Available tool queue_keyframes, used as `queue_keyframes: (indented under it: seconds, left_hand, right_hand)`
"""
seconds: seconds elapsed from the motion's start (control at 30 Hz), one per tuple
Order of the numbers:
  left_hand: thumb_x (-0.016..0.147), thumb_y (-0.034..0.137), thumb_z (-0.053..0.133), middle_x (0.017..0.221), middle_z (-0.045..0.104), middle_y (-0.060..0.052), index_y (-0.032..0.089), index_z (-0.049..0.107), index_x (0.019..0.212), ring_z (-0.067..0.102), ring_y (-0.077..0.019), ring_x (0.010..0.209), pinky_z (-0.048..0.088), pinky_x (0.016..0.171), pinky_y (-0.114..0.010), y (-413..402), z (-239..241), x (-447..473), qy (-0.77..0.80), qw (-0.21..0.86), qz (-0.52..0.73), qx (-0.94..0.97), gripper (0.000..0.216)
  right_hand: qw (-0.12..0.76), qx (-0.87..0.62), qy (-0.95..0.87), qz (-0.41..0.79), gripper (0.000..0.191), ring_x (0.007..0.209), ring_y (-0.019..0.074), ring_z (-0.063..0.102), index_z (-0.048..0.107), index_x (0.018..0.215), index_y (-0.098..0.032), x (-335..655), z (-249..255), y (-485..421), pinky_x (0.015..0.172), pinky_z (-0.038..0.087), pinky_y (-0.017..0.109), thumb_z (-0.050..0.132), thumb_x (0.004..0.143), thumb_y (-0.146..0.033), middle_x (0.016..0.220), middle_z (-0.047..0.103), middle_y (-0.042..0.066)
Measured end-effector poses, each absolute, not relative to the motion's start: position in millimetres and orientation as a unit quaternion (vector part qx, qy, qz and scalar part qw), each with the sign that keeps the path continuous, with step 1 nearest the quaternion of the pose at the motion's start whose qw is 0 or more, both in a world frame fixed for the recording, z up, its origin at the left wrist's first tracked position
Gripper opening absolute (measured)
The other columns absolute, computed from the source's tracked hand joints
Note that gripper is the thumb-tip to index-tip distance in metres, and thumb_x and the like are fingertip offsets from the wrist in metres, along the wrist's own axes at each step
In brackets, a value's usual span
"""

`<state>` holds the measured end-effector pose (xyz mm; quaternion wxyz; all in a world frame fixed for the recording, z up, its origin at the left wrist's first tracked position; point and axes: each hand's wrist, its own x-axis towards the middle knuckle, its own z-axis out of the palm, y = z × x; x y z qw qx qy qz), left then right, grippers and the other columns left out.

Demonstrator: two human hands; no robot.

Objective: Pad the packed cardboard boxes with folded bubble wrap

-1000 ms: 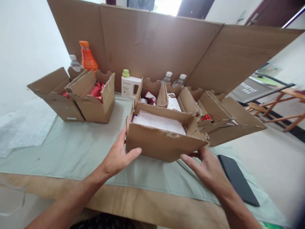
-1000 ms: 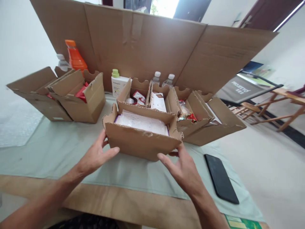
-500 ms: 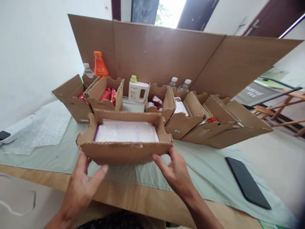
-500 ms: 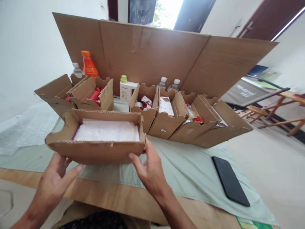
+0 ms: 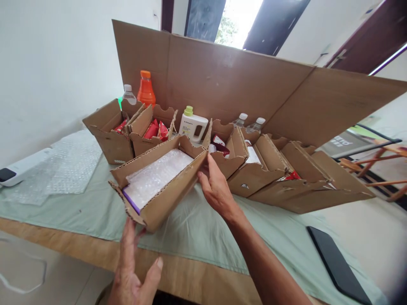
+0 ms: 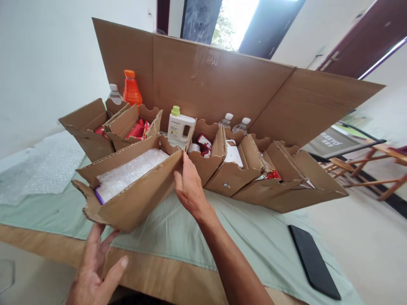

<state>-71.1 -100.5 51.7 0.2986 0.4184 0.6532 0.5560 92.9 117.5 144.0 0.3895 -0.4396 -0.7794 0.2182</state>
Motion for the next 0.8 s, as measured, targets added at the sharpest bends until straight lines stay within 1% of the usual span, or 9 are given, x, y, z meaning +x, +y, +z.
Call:
queue_keyframes:
  seconds: [0.1,0.17,0.27,0.33,0.43,0.57,0.67,0.73,0.8]
  left_hand:
    - [0.100,0.033,0.057,0.175,0.022,-0.012,0.034,0.010,0.169,0.048,-0.0403,0.147,0.041,0.120,-0.062,-96,54,-68,0.632,0.265,0.561,0.465,0.083]
    - [0.100,0.028,0.056,0.176,0.017,-0.009,0.037,0.011,0.169,0.045,-0.0405,0.150,0.040,0.121,-0.062,-94,54,-65,0.622,0.251,0.564,0.481,0.083]
    - [0.100,0.020,0.054,0.179,0.007,-0.004,0.042,0.013,0.168,0.032,-0.0409,0.157,0.040,0.122,-0.062,-93,53,-57,0.595,0.245,0.570,0.511,0.083]
    - [0.098,0.015,0.052,0.179,0.004,-0.003,0.042,0.014,0.168,0.019,-0.0407,0.162,0.043,0.121,-0.061,-92,54,-51,0.571,0.250,0.571,0.535,0.084]
    - [0.096,0.012,0.052,0.179,0.005,-0.006,0.038,0.013,0.168,0.009,-0.0402,0.163,0.043,0.120,-0.061,-87,57,-44,0.554,0.259,0.568,0.552,0.086]
    - [0.095,0.012,0.054,0.179,0.002,-0.007,0.039,0.010,0.168,0.014,-0.0395,0.163,0.042,0.120,-0.063,-69,57,-38,0.541,0.265,0.554,0.574,0.090]
    - [0.093,0.015,0.058,0.179,0.003,-0.007,0.042,0.010,0.167,0.016,-0.0397,0.163,0.038,0.121,-0.067,-33,56,-37,0.531,0.263,0.527,0.609,0.092]
    - [0.092,0.019,0.061,0.178,0.007,-0.009,0.038,0.014,0.167,0.015,-0.0396,0.163,0.035,0.122,-0.069,0,58,-39,0.530,0.259,0.518,0.619,0.091]
    - [0.089,0.020,0.062,0.176,0.016,-0.015,0.030,0.019,0.166,0.021,-0.0388,0.162,0.034,0.123,-0.067,36,63,-39,0.532,0.268,0.517,0.615,0.089]
  right_hand:
    - [0.414,-0.457,-0.763,0.195,0.064,0.151,0.0267,0.043,0.034,0.161,-0.014,80,131,120,0.126,0.036,0.053,0.043,0.098,-0.022,0.161,0.048,0.016]
    - [0.437,-0.457,-0.756,0.168,0.063,0.154,0.0254,0.038,0.033,0.162,-0.015,76,120,114,0.128,0.033,0.051,0.042,0.100,-0.021,0.164,0.042,0.016]
    - [0.466,-0.436,-0.758,0.134,0.059,0.156,0.0245,0.035,0.038,0.161,-0.019,71,105,102,0.130,0.031,0.050,0.042,0.102,-0.021,0.167,0.039,0.014]
    - [0.478,-0.414,-0.759,0.155,0.057,0.155,0.0236,0.037,0.040,0.160,-0.022,67,99,95,0.129,0.034,0.049,0.041,0.103,-0.020,0.165,0.041,0.013]
    - [0.498,-0.403,-0.736,0.218,0.053,0.152,0.0231,0.042,0.042,0.158,-0.023,67,88,89,0.125,0.040,0.047,0.041,0.105,-0.023,0.163,0.045,0.012]
    - [0.478,-0.428,-0.711,0.286,0.052,0.148,0.0269,0.047,0.049,0.152,-0.021,81,54,85,0.124,0.042,0.051,0.049,0.102,-0.030,0.159,0.050,0.014]
    - [0.464,-0.447,-0.697,0.313,0.052,0.135,0.0289,0.060,0.055,0.147,-0.020,91,26,82,0.113,0.052,0.051,0.054,0.096,-0.028,0.147,0.060,0.016]
    - [0.464,-0.455,-0.686,0.327,0.053,0.128,0.0275,0.064,0.055,0.147,-0.021,94,14,82,0.107,0.057,0.049,0.053,0.095,-0.026,0.144,0.062,0.016]
    - [0.465,-0.457,-0.679,0.338,0.053,0.125,0.0268,0.066,0.053,0.148,-0.021,93,8,82,0.105,0.058,0.047,0.053,0.095,-0.028,0.145,0.061,0.016]
